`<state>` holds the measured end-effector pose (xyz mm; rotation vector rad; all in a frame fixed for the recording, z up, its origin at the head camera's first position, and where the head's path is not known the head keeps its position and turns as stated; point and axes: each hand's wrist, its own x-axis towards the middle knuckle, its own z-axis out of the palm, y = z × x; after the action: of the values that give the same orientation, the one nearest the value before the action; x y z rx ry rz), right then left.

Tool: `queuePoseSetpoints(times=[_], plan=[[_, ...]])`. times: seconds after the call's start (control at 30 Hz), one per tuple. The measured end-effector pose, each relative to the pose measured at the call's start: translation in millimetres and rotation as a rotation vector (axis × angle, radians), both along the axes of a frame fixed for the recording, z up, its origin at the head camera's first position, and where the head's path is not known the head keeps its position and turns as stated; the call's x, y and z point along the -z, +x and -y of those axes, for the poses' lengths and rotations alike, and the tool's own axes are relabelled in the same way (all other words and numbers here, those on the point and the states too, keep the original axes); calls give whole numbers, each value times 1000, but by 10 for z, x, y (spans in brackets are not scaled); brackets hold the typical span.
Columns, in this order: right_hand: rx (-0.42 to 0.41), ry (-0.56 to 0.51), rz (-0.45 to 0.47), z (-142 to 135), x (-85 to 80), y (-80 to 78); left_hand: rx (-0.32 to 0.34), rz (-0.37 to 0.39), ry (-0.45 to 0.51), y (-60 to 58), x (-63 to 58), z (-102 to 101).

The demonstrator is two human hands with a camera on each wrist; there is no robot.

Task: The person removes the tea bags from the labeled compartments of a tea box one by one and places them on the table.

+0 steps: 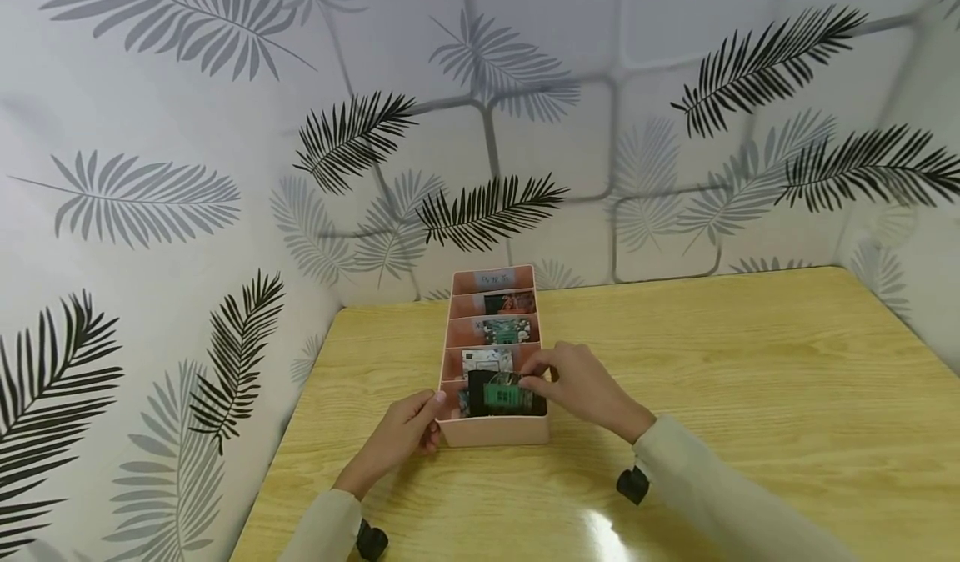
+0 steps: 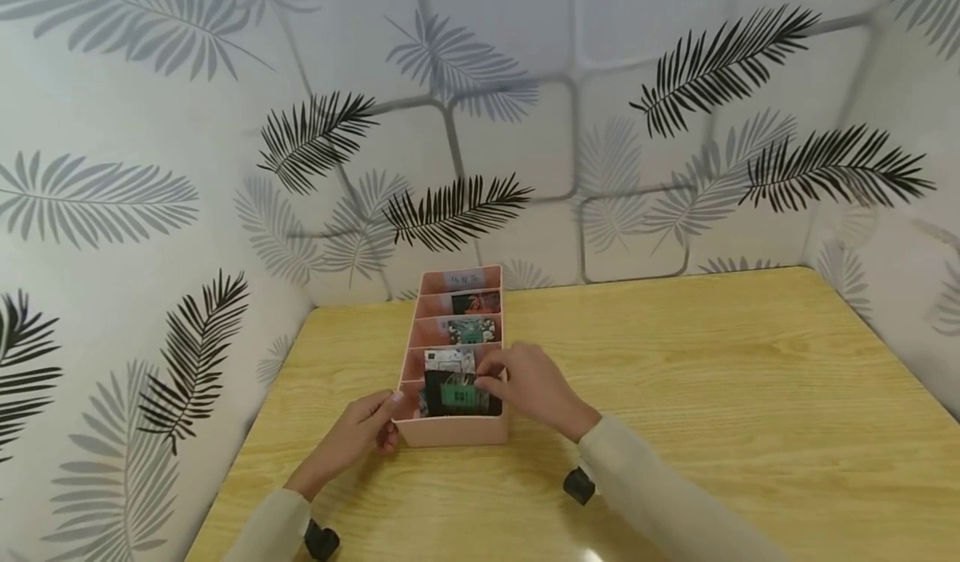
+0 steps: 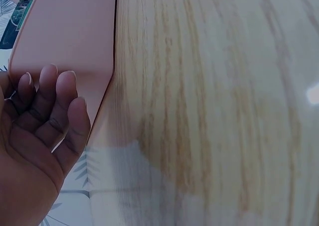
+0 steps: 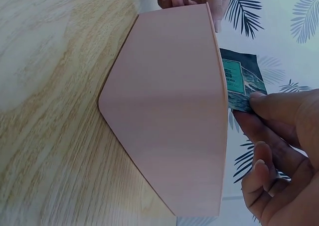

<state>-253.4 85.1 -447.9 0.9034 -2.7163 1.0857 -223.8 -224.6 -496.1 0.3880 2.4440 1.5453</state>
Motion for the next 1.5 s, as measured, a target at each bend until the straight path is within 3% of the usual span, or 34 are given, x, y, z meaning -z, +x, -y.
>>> queuePoseSetpoints(times=[0.3,0.67,1.5], plan=[[32,-64,17,-88,-98,13,-23,-4,-19,-22,0,12],[79,-115,-13,-202,-145,10,35,-4,-51,-16,-12,79],[154,-157,-52,-512,-245,-13,18,32,15,-2,33,67]])
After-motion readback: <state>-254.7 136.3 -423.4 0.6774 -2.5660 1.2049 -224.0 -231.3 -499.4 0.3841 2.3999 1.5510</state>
